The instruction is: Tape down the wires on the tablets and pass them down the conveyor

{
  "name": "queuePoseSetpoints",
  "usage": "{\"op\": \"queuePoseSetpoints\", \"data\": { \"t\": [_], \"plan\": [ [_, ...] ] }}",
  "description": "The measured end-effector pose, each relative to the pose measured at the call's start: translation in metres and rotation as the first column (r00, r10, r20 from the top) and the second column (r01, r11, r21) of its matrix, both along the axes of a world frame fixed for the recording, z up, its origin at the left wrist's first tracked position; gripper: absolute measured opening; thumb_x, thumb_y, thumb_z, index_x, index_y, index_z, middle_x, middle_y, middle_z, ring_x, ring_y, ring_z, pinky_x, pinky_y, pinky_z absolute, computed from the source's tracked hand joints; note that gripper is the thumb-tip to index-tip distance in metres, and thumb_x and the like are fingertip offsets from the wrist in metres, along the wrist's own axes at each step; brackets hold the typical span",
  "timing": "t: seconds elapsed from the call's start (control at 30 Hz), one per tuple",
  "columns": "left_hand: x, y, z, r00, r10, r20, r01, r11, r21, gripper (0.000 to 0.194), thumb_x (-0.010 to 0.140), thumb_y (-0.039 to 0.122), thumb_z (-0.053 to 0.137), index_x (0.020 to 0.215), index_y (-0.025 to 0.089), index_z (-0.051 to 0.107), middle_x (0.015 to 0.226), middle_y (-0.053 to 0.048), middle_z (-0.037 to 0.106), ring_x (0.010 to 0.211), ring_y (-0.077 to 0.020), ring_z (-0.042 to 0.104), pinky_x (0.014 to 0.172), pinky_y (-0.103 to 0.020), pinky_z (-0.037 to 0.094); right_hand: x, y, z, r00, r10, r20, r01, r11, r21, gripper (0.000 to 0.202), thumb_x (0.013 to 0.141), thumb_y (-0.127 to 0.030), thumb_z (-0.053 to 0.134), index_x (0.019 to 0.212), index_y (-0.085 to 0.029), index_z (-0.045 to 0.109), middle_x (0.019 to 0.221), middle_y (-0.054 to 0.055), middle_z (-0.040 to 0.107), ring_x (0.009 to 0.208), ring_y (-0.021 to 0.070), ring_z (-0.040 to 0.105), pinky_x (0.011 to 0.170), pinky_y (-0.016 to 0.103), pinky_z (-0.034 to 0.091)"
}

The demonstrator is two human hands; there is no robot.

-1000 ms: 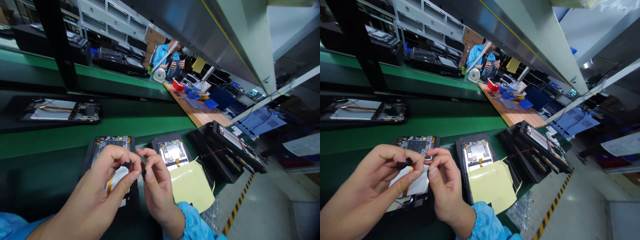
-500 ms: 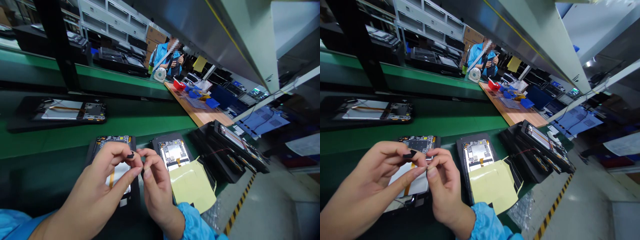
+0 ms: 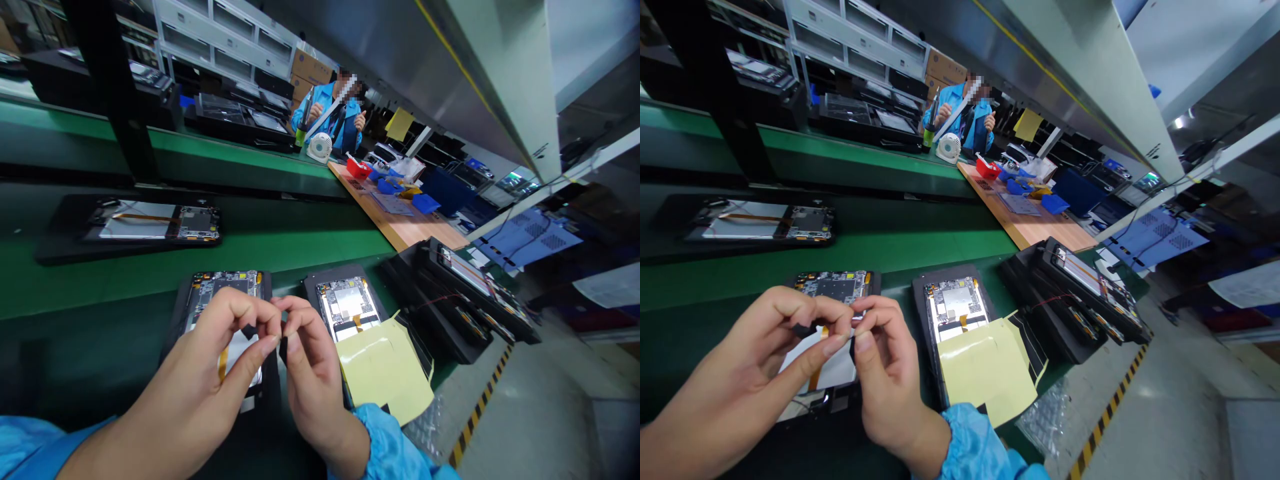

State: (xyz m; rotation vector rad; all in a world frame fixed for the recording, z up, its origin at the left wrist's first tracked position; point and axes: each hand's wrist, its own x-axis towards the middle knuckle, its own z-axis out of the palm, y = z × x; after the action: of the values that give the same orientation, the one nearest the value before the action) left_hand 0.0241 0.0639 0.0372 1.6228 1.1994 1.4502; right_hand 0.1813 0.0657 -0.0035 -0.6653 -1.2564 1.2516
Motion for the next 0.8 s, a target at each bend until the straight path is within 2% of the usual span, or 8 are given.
{"op": "queuePoseSetpoints", "data": {
  "t": [0.17, 0.3, 0.37, 0.47, 0.57, 0.7, 0.8],
  "plan": [
    [-0.002, -0.002, -0.006, 1.000, -0.012, -0.010, 0.012, 1.000, -0.014, 0.024, 0.102, 0.030, 0.062, 0.087, 0.030, 0.043, 0.082, 0.005, 0.076, 0.069, -0.0155, 0.078, 0.054, -0.017, 0.064, 0.000, -0.001, -0.001, 1.000, -0.011, 0.006, 0.011, 1.000, -0.026, 0.016, 0.116, -0.041, 0.071, 0.105, -0.031, 0.075, 0.131, 0.004, 0.070, 0.123, 0.0190, 0.068, 0.108, 0.033, 0.056],
    [-0.003, -0.005, -0.006, 0.999, -0.026, -0.020, 0.024, 0.997, -0.068, 0.026, 0.103, 0.037, 0.063, 0.086, 0.030, 0.045, 0.086, 0.002, 0.077, 0.069, -0.0178, 0.076, 0.054, -0.022, 0.064, 0.003, 0.001, -0.007, 0.998, -0.055, -0.026, 0.053, 0.996, -0.065, 0.013, 0.118, -0.040, 0.067, 0.110, -0.032, 0.073, 0.134, 0.003, 0.071, 0.118, 0.0175, 0.068, 0.108, 0.032, 0.056],
    [-0.002, -0.005, -0.006, 1.000, -0.011, -0.019, 0.009, 0.993, -0.118, 0.028, 0.100, 0.043, 0.071, 0.089, 0.029, 0.049, 0.088, -0.001, 0.077, 0.074, -0.0211, 0.077, 0.059, -0.026, 0.066, 0.005, 0.003, -0.008, 0.996, -0.077, -0.032, 0.075, 0.995, -0.064, 0.013, 0.119, -0.040, 0.066, 0.111, -0.032, 0.072, 0.135, 0.003, 0.070, 0.121, 0.0185, 0.068, 0.109, 0.032, 0.056],
    [0.003, -0.002, -0.005, 0.999, 0.040, -0.027, -0.044, 0.986, -0.164, 0.034, 0.092, 0.052, 0.082, 0.096, 0.029, 0.056, 0.087, -0.002, 0.075, 0.087, -0.0262, 0.078, 0.071, -0.033, 0.068, 0.007, 0.004, -0.006, 0.999, -0.039, -0.008, 0.039, 0.999, -0.035, 0.013, 0.118, -0.039, 0.067, 0.110, -0.031, 0.072, 0.136, 0.004, 0.069, 0.128, 0.0204, 0.067, 0.113, 0.035, 0.054],
    [0.008, 0.004, -0.005, 0.998, 0.053, -0.038, -0.059, 0.985, -0.162, 0.037, 0.091, 0.057, 0.083, 0.100, 0.030, 0.059, 0.088, -0.002, 0.074, 0.093, -0.0282, 0.079, 0.076, -0.035, 0.069, 0.007, 0.004, -0.003, 1.000, -0.004, -0.001, 0.004, 1.000, -0.018, 0.012, 0.118, -0.038, 0.068, 0.110, -0.031, 0.074, 0.135, 0.003, 0.068, 0.130, 0.0196, 0.066, 0.115, 0.034, 0.052],
    [0.007, 0.005, -0.011, 0.998, 0.048, -0.032, -0.053, 0.984, -0.172, 0.037, 0.091, 0.055, 0.085, 0.102, 0.030, 0.060, 0.088, -0.002, 0.075, 0.095, -0.0291, 0.081, 0.077, -0.036, 0.070, 0.004, 0.003, -0.001, 1.000, -0.017, 0.010, 0.017, 1.000, -0.012, 0.013, 0.117, -0.038, 0.070, 0.107, -0.031, 0.075, 0.131, 0.004, 0.068, 0.129, 0.0194, 0.066, 0.114, 0.034, 0.052],
    [0.001, 0.002, -0.016, 1.000, 0.031, 0.005, -0.029, 0.986, -0.165, 0.028, 0.095, 0.048, 0.080, 0.102, 0.029, 0.060, 0.091, -0.001, 0.079, 0.096, -0.0272, 0.083, 0.077, -0.034, 0.070, 0.002, 0.002, 0.000, 0.999, -0.043, 0.031, 0.044, 0.999, -0.011, 0.018, 0.117, -0.040, 0.070, 0.104, -0.030, 0.075, 0.128, 0.004, 0.068, 0.127, 0.0206, 0.066, 0.113, 0.036, 0.053]
  ]
}}
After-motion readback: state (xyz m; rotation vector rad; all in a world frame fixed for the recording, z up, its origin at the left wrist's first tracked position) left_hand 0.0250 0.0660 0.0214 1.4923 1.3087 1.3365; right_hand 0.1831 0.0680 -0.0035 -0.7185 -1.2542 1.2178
